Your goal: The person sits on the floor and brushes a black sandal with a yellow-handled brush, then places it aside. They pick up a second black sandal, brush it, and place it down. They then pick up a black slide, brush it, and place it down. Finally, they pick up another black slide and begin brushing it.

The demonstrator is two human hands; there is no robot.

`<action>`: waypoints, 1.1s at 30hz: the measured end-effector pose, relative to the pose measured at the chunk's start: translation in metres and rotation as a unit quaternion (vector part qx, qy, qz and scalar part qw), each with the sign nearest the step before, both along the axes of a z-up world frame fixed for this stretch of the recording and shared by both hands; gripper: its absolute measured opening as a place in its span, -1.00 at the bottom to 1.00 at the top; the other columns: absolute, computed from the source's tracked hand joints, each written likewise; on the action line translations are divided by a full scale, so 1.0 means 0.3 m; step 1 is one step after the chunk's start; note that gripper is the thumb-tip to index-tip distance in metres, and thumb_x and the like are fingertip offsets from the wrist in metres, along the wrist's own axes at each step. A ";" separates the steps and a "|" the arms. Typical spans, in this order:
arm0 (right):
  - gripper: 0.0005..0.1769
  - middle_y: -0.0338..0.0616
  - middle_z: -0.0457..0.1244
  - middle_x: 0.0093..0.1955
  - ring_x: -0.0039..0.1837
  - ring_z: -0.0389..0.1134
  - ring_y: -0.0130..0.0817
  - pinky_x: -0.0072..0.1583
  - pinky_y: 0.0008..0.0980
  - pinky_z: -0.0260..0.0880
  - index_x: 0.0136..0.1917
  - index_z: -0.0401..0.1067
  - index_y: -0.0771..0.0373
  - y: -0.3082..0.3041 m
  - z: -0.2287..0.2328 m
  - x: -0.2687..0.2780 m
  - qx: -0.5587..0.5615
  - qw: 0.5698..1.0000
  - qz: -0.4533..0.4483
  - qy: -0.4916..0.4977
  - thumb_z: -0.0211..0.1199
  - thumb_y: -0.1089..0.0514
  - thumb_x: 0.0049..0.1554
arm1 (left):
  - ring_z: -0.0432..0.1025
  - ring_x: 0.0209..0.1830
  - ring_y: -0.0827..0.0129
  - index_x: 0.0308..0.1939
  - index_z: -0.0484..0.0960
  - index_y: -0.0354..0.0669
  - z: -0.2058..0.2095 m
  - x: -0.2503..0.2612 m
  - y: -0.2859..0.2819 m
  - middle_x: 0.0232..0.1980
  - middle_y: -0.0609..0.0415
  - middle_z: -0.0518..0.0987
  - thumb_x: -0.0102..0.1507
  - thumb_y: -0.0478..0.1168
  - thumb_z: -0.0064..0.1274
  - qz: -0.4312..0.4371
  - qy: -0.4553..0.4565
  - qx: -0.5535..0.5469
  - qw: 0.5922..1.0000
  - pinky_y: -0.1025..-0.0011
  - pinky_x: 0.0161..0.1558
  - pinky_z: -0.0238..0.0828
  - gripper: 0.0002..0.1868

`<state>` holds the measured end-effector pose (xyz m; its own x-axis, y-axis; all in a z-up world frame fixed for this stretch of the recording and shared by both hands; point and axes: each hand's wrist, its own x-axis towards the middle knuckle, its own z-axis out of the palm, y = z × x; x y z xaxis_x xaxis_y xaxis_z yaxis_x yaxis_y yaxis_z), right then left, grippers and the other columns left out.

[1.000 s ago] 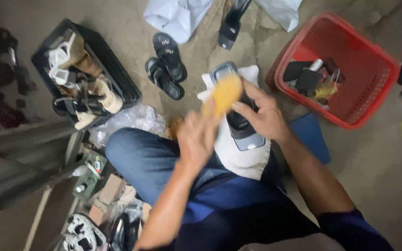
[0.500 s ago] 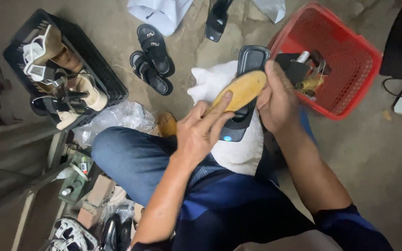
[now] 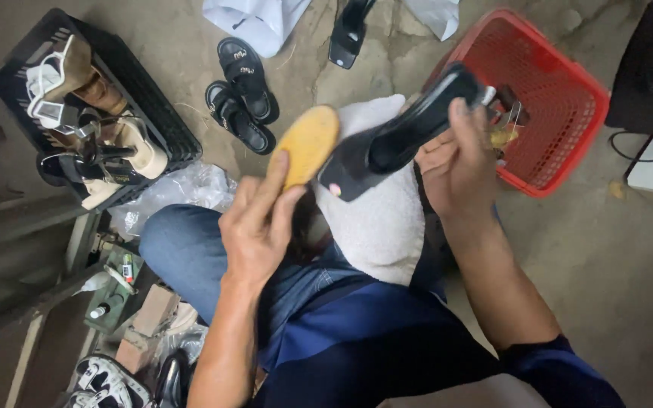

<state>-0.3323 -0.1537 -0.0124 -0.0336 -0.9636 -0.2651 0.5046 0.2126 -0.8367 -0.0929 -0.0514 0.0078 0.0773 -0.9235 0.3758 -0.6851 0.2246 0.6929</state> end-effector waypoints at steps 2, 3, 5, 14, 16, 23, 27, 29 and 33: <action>-0.80 -0.10 0.43 0.10 0.27 0.49 -0.12 0.39 -0.06 0.46 0.17 0.49 -0.04 0.013 0.042 -0.003 0.007 0.998 -0.030 -0.055 0.23 -0.06 0.31 | 0.42 -0.45 0.25 0.33 0.62 0.02 -0.052 -0.001 0.046 -0.39 0.06 0.44 0.37 -0.18 0.18 0.021 0.048 0.009 0.999 0.35 -0.32 0.46 -0.58; -0.79 -0.11 0.39 0.15 0.33 0.45 -0.05 0.43 0.01 0.43 0.20 0.43 -0.06 0.028 0.008 -0.042 0.012 1.000 -0.020 -0.011 0.22 -0.05 0.32 | 0.43 -0.48 0.20 0.31 0.63 -0.01 -0.081 -0.027 0.074 -0.40 -0.01 0.49 0.31 -0.24 0.23 0.014 0.075 0.024 0.997 0.30 -0.36 0.46 -0.54; -0.78 -0.12 0.36 0.20 0.38 0.41 0.02 0.47 0.07 0.40 0.23 0.36 -0.07 0.051 0.004 -0.081 0.017 0.999 -0.005 0.033 0.22 -0.04 0.33 | 0.44 -0.50 0.14 0.29 0.63 -0.04 -0.146 -0.067 0.115 -0.41 -0.08 0.54 0.26 -0.29 0.27 0.012 0.103 0.040 0.994 0.25 -0.39 0.46 -0.50; -0.54 0.19 0.26 0.08 0.14 0.37 -0.07 0.12 -0.15 0.37 0.27 0.37 0.41 0.086 -0.016 -0.205 -0.250 0.840 0.039 0.481 0.47 0.16 0.24 | 0.46 -0.51 0.13 0.25 0.66 -0.08 -0.181 -0.123 0.111 -0.42 -0.09 0.54 0.34 -0.20 0.19 0.062 0.125 0.060 0.988 0.24 -0.41 0.44 -0.62; -0.53 -0.01 0.29 0.01 0.16 0.36 -0.29 0.12 -0.32 0.38 0.17 0.28 0.27 0.117 -0.021 -0.142 -0.222 0.898 0.037 0.379 0.46 0.08 0.17 | 0.51 -0.46 0.02 0.32 0.60 -0.11 -0.173 -0.136 0.119 -0.41 -0.13 0.56 0.35 -0.20 0.14 0.009 0.115 0.078 0.990 0.20 -0.41 0.46 -0.57; -0.30 0.20 0.38 0.20 0.30 0.40 0.04 0.34 -0.13 0.33 0.24 0.47 0.38 0.170 -0.088 -0.159 -0.292 0.843 0.123 0.434 0.59 -0.02 -0.06 | 0.56 -0.37 0.06 0.35 0.56 -0.12 -0.182 -0.132 0.031 -0.30 -0.20 0.64 0.40 -0.20 0.10 0.038 0.132 0.060 0.989 0.26 -0.29 0.53 -0.58; -0.19 0.29 0.33 0.19 0.27 0.38 0.18 0.27 0.03 0.40 0.29 0.36 0.45 0.203 -0.098 -0.154 -0.337 0.829 0.104 0.434 0.65 0.18 -0.15 | 0.62 -0.19 -0.04 0.31 0.59 -0.10 -0.089 -0.078 0.157 -0.19 -0.22 0.68 0.34 -0.23 0.15 0.053 0.152 0.126 0.979 0.18 -0.19 0.56 -0.57; -0.01 0.28 0.31 0.23 0.32 0.36 0.20 0.31 0.00 0.38 0.36 0.29 0.43 0.240 -0.107 -0.143 -0.378 0.807 0.113 0.440 0.73 0.15 -0.23 | 0.63 -0.10 0.07 0.34 0.56 -0.10 -0.042 -0.071 0.225 -0.13 -0.18 0.70 0.37 -0.23 0.11 0.077 0.166 0.147 0.972 0.23 -0.09 0.57 -0.56; -0.19 0.28 0.20 0.39 0.38 0.27 0.15 0.36 -0.06 0.29 0.53 0.10 0.42 0.352 -0.127 -0.069 -0.282 0.729 0.233 0.578 0.31 0.03 0.16 | 0.52 -0.06 0.27 0.35 0.48 -0.23 0.009 -0.134 0.272 0.17 -0.08 0.60 0.40 -0.17 -0.03 -0.046 0.201 0.224 0.952 0.34 0.00 0.43 -0.56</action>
<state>-0.3531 -0.0481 -0.0506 0.4460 -0.8865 0.1230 -0.6244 -0.4066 -0.6669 -0.1330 0.0302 0.0105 0.0425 -0.9940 -0.1007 -0.3358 -0.1091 0.9356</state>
